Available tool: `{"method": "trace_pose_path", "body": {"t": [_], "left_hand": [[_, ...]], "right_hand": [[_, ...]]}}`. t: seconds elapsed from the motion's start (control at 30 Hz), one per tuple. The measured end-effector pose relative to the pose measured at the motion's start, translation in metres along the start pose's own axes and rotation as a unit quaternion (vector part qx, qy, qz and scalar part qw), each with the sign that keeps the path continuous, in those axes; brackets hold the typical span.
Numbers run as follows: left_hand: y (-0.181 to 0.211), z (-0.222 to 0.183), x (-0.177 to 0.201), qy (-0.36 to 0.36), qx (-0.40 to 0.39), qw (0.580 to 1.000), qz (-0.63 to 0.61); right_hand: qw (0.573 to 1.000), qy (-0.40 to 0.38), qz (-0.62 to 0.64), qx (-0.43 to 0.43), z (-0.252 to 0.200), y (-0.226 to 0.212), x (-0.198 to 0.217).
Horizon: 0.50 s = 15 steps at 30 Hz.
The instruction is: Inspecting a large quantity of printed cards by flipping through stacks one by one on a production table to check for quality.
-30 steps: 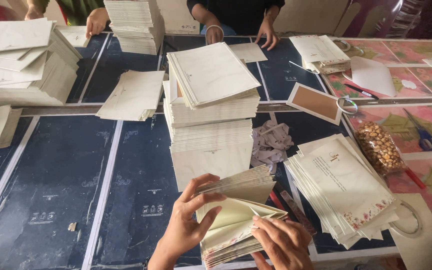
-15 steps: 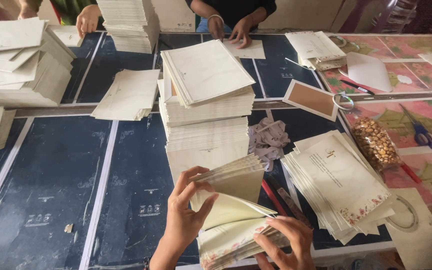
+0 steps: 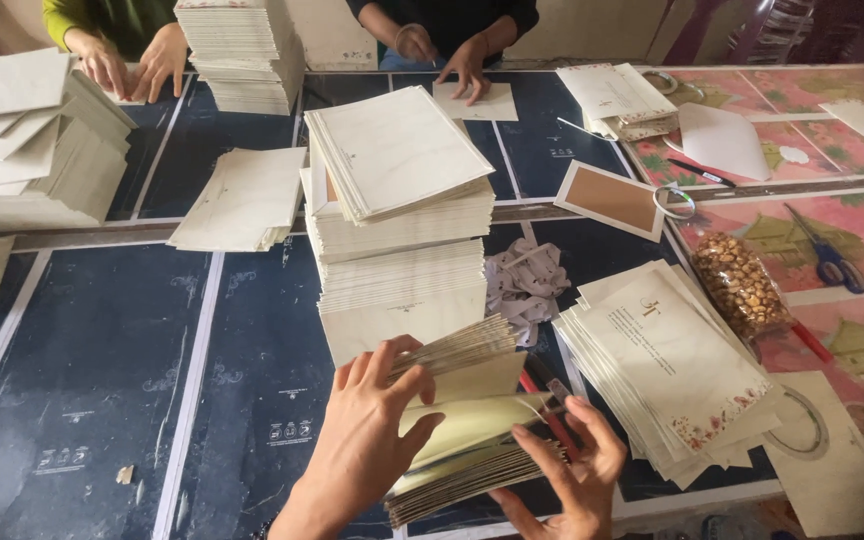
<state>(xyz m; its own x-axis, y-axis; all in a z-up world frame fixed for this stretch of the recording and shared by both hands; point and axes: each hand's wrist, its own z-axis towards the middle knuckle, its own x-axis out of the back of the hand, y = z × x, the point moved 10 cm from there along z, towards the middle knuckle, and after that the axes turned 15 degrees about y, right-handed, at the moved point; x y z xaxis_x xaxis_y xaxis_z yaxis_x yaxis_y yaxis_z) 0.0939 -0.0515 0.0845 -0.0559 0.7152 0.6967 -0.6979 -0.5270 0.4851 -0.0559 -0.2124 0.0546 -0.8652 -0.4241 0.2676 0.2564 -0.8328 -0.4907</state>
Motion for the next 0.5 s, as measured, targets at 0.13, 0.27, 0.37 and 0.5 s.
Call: {"method": "trace_pose_path", "body": {"t": [0.13, 0.27, 0.37, 0.5], "left_hand": [[0.005, 0.005, 0.004, -0.018, -0.002, 1.0, -0.024], [0.013, 0.007, 0.009, -0.035, -0.002, 0.992, -0.124], [0.012, 0.007, 0.003, -0.063, -0.011, 0.994, -0.094], [0.022, 0.012, -0.005, -0.072, -0.104, 0.991, 0.047]], "right_hand": [[0.999, -0.004, 0.022, 0.033, 0.007, -0.016, -0.008], [1.0, -0.01, 0.021, -0.015, 0.006, -0.009, -0.014], [0.999, -0.007, 0.025, -0.025, 0.003, -0.002, -0.014], [0.986, 0.004, 0.076, -0.149, -0.005, 0.014, -0.017]]}}
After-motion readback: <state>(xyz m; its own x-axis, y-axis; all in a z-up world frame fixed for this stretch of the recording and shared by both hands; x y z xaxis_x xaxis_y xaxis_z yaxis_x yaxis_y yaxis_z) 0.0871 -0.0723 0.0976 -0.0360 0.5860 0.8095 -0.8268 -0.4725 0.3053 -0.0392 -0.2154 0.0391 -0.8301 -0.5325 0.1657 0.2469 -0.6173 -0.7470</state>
